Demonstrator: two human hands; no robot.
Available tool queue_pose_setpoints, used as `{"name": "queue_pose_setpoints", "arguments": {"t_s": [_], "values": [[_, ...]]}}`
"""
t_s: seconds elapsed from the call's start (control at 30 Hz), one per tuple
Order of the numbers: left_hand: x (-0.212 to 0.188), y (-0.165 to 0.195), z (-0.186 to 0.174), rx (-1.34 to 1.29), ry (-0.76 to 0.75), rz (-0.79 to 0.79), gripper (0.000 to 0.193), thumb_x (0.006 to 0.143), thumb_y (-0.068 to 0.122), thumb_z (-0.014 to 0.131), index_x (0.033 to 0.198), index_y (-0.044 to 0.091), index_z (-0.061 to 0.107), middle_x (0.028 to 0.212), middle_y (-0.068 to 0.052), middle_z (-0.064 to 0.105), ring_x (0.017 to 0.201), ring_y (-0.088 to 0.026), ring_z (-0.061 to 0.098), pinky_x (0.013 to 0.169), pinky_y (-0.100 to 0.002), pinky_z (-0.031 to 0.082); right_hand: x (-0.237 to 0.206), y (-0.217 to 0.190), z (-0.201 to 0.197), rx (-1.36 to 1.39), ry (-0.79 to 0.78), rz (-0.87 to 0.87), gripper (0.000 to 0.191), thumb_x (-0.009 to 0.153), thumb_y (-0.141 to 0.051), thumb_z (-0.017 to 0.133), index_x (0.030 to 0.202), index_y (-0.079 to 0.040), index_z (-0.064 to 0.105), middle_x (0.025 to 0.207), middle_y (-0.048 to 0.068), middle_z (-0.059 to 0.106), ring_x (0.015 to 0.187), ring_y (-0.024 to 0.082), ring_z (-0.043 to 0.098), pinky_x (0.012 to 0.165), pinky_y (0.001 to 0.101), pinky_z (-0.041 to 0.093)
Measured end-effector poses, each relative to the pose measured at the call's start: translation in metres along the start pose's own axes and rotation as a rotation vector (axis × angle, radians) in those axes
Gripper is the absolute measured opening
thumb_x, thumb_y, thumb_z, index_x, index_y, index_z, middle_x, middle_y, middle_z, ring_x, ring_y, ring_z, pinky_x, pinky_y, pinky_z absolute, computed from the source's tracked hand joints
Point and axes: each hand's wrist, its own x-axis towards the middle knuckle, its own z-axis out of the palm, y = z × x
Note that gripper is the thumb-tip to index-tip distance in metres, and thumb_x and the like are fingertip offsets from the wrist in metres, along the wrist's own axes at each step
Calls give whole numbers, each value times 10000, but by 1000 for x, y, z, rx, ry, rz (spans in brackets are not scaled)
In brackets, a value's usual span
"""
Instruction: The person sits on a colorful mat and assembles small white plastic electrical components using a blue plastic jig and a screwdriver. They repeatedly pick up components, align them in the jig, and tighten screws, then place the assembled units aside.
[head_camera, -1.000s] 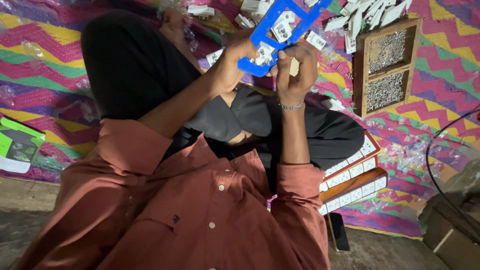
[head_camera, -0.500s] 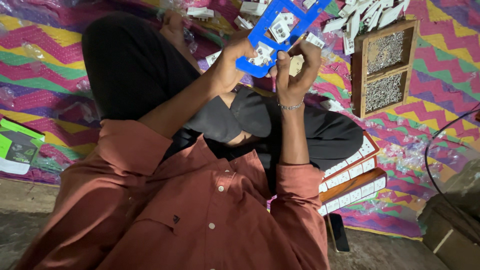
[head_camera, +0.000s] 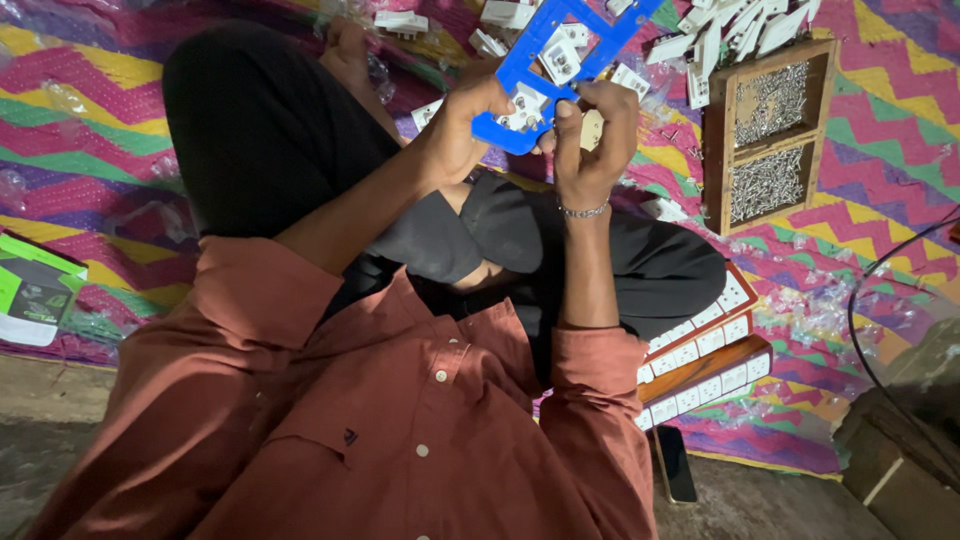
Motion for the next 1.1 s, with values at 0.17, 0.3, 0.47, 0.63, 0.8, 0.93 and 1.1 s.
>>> {"name": "queue_pose_setpoints", "arguments": {"t_s": [0.17,0.3,0.47,0.63,0.8,0.93,1.1], "values": [[1,0,-1,20,-55,51,400,871,187,551,1198,-22,645,1053,-131,699,923,-230,676,822,-388,566,-4,2,5,76,33,56,180,999,-28,718,1117,0,585,1018,132,607,929,283,598,859,389,506],[1,-1,-2,-2,-55,51,393,883,175,553,1218,-17,626,1081,-132,693,951,-233,681,835,-407,580,-6,4,5,91,30,103,216,991,-34,708,1156,34,586,1041,156,606,908,276,600,837,387,510],[1,-1,-3,10,-56,45,389,870,183,552,1199,-11,628,1060,-131,700,920,-241,693,806,-415,594,-5,5,5,-1,19,-18,132,1025,-22,708,1106,-17,604,1029,114,634,968,286,605,884,393,502],[2,-1,-3,17,-64,69,373,885,171,555,1195,-17,642,1061,-127,698,934,-230,679,831,-398,576,-2,1,3,42,7,44,222,1013,-56,696,1181,47,593,1042,159,605,914,279,582,849,393,492],[-1,-1,1,-34,-9,14,340,866,161,543,1131,-18,657,1011,-124,702,900,-228,694,808,-396,596,-1,2,0,39,-35,46,168,1035,-62,686,1162,15,608,1033,145,613,923,280,600,847,389,499],[-3,5,5,31,-82,123,335,871,125,540,1134,-47,656,1001,-136,700,862,-237,694,800,-395,590,-5,5,4,55,7,13,125,1028,-52,700,1072,-17,588,1006,129,602,929,291,599,859,406,498],[-3,9,9,66,-91,134,338,868,125,533,1132,-47,657,977,-137,702,835,-239,701,781,-386,599,-9,8,8,52,26,19,127,1033,-45,692,1079,-9,580,1022,155,606,940,294,603,874,410,501]]}}
